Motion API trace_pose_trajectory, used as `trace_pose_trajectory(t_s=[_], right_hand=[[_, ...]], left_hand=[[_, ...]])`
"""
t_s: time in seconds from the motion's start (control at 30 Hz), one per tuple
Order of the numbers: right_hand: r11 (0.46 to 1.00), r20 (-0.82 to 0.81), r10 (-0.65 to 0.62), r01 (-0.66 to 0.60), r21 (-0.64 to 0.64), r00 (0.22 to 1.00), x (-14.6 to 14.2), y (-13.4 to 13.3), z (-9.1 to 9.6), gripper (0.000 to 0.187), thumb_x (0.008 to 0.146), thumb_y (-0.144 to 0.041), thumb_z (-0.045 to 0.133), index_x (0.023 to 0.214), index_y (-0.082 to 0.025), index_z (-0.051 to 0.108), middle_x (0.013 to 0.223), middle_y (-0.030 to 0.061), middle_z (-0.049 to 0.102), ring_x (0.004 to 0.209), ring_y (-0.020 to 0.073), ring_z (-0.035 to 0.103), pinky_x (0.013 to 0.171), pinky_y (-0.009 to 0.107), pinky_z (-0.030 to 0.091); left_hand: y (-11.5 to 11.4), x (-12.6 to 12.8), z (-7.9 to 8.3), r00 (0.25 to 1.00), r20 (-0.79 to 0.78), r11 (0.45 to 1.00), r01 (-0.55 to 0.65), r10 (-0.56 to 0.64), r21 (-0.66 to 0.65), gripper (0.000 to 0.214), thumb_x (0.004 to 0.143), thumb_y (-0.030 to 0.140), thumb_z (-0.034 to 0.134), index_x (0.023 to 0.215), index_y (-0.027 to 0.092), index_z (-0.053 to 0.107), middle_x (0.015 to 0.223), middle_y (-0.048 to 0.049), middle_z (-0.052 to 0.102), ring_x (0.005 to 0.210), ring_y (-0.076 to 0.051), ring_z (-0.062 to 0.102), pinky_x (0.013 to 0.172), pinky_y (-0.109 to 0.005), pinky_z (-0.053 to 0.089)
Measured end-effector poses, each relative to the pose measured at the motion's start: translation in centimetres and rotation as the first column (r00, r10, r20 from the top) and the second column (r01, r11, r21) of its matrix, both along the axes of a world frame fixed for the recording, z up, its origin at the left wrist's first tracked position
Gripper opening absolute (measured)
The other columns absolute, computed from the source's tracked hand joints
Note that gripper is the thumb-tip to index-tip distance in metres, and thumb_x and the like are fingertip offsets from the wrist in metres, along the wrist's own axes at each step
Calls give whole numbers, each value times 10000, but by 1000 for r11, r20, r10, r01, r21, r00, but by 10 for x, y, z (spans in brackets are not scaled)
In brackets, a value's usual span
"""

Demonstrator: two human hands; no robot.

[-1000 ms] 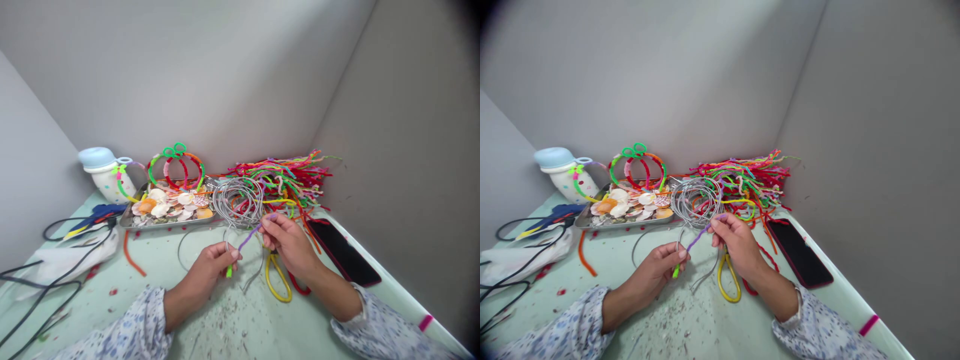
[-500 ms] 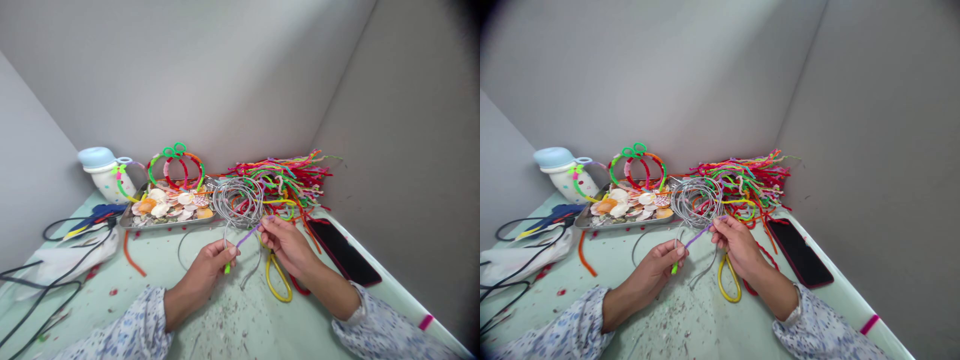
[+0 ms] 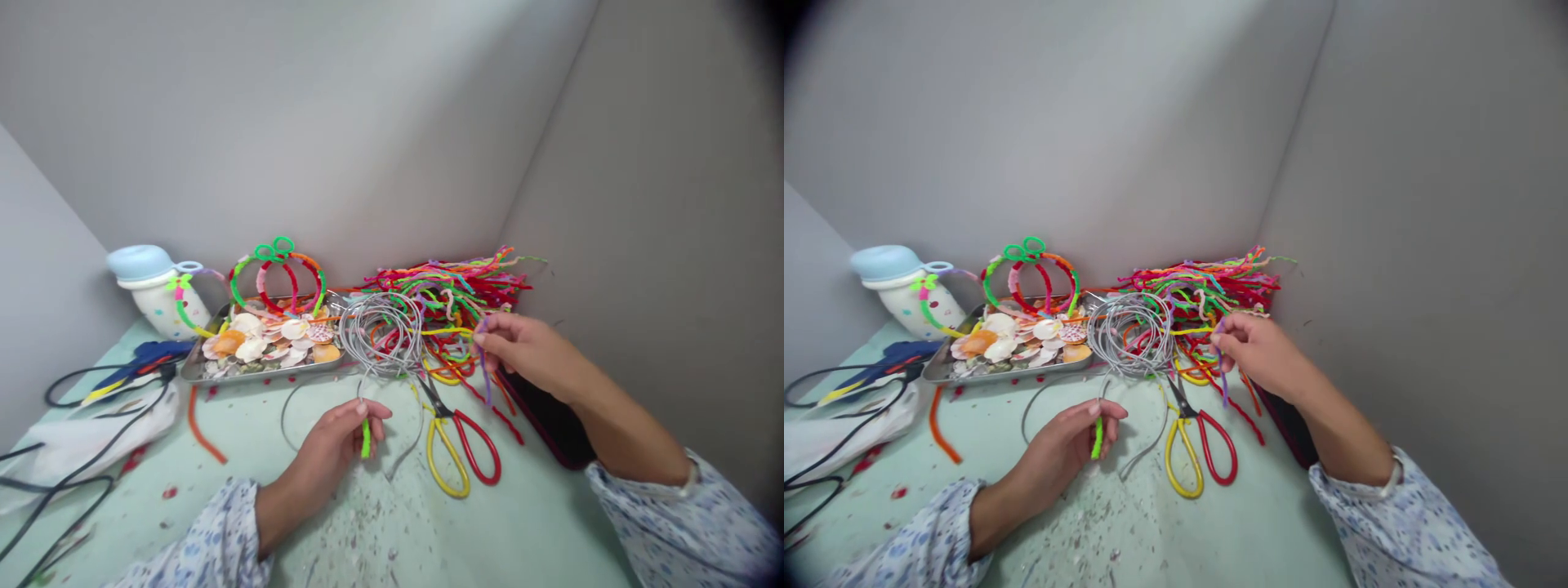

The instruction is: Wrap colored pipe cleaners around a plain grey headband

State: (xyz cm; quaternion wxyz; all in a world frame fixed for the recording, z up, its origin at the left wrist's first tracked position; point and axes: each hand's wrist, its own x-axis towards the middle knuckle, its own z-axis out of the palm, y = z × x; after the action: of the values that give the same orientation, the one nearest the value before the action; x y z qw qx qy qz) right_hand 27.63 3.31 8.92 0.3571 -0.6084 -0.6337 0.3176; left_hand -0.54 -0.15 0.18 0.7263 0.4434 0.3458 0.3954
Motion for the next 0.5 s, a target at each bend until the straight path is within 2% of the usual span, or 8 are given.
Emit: trace_pose_trajectory(t_s=[0.1, 0.2, 0.37, 0.5], right_hand=[[997, 216, 56, -42, -68, 975, 5, 5, -9, 130, 806, -303, 544, 715, -216, 573, 502, -27, 593, 470, 140, 509, 506, 265, 358], [990, 354, 132, -104, -96, 926, 8, 8, -22, 142, 817, -259, 525, 698, -216, 590, 534, -18, 614, 512, 151, 534, 518, 262, 346], [975, 376, 210, -162, -154, 903, 6, 11, -35, 127, 804, -215, 529, 708, -212, 612, 566, -18, 602, 512, 148, 531, 508, 252, 333], [972, 366, 213, -158, -175, 906, 5, 11, -41, 106, 784, -220, 555, 708, -212, 628, 554, -16, 594, 500, 152, 519, 473, 244, 309]], left_hand=[[0, -1, 1, 999, 42, 1000, 3, -2, -26, 339, 839, 366, 553, 956, 95, 720, 735, -63, 601, 618, -141, 487, 572, -257, 370], [0, -1, 1, 998, 59, 999, -3, 5, -41, 335, 813, 326, 553, 976, 88, 723, 747, -69, 604, 617, -143, 485, 577, -262, 370], [0, 0, -1, 999, 36, 998, -15, 17, -58, 312, 789, 323, 574, 927, 90, 728, 719, -64, 604, 603, -142, 481, 568, -260, 354], [1, 3, -1, 1000, 7, 999, -19, 20, -49, 294, 788, 346, 596, 899, 105, 722, 687, -50, 594, 585, -135, 465, 554, -257, 337]])
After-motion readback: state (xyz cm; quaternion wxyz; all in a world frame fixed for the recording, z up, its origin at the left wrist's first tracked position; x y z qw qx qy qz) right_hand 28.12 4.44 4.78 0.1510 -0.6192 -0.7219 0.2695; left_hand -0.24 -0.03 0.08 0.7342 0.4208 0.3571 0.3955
